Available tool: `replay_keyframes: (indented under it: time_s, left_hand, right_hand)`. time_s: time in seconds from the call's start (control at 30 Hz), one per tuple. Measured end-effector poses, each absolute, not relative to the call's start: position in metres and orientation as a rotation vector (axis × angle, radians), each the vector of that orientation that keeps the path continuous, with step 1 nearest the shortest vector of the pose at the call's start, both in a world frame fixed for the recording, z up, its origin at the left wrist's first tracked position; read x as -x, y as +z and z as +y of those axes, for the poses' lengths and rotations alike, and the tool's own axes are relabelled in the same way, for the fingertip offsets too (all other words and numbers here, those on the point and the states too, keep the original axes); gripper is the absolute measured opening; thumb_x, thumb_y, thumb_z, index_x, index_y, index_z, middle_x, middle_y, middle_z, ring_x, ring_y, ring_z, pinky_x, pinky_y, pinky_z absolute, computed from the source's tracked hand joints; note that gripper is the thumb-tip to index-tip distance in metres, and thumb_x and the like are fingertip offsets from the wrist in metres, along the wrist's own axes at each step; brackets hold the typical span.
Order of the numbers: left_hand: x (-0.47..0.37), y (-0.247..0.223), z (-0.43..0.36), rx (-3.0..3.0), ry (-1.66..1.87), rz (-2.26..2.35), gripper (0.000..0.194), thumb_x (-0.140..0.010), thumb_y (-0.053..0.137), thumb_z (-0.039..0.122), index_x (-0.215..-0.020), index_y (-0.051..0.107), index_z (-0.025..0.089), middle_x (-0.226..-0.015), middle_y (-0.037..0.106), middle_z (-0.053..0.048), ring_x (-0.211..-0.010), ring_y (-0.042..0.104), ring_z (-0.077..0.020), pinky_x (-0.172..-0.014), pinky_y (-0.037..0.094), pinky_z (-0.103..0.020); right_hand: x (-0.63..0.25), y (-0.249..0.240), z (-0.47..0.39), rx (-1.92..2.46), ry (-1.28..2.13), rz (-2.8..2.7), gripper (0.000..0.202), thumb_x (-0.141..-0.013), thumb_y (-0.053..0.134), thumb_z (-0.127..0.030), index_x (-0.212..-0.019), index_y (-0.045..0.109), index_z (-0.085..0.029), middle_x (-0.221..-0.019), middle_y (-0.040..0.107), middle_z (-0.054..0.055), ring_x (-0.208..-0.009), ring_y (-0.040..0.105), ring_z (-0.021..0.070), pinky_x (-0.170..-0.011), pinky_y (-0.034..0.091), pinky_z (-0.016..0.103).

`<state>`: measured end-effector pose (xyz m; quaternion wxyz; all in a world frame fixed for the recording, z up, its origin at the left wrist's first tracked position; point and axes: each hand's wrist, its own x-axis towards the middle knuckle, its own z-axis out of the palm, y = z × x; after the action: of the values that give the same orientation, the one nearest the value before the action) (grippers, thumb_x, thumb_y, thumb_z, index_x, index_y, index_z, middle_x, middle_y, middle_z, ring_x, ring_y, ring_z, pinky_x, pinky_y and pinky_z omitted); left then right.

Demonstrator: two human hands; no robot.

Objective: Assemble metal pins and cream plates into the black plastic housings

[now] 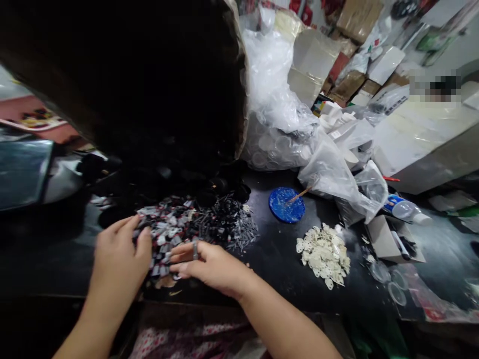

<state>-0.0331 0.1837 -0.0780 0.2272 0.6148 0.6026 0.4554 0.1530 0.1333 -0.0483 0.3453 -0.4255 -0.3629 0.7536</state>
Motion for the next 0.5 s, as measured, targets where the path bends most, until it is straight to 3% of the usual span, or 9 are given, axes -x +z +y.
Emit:
replay_keyframes:
  time_s: [0.17, 0.33, 0.5]
  left_hand:
    - [0.037, -0.074, 0.176, -1.738, 1.31, 1.9, 0.036, -0.092, 0.05, 0.034, -0.119, 0.067, 0.017, -0.124, 0.063, -0.015, -0.128, 0.054, -0.0344, -0.116, 0.037, -0.053]
    - [0.042, -0.065, 0.156, -1.722, 1.402, 1.929, 0.037, -0.1, 0.046, 0.03, -0.128, 0.065, 0.016, -0.129, 0.062, -0.013, -0.126, 0.057, -0.0257, -0.113, 0.041, -0.04]
    - [0.034, -0.046, 0.129, -1.823, 1.481, 1.78, 0.033, -0.1, 0.048, 0.024, -0.128, 0.065, 0.021, -0.128, 0.063, -0.009, -0.125, 0.058, -0.024, -0.112, 0.042, -0.04]
  right_hand:
    - [-0.172, -0.036, 0.124, 1.107, 1.878, -1.062, 0.038, -0.078, 0.07, -0.022, -0.116, 0.066, -0.021, -0.125, 0.07, 0.008, -0.121, 0.066, 0.0254, -0.111, 0.045, 0.046]
    - [-0.185, -0.031, 0.099, 1.177, 1.728, -1.075, 0.027, -0.086, 0.067, -0.03, -0.112, 0.066, -0.023, -0.121, 0.072, 0.006, -0.12, 0.066, 0.0223, -0.111, 0.044, 0.042]
    - [-0.187, -0.026, 0.088, 1.258, 1.657, -1.062, 0.028, -0.085, 0.067, -0.036, -0.11, 0.066, -0.022, -0.09, 0.069, 0.0, -0.079, 0.069, 0.0153, -0.083, 0.054, 0.033]
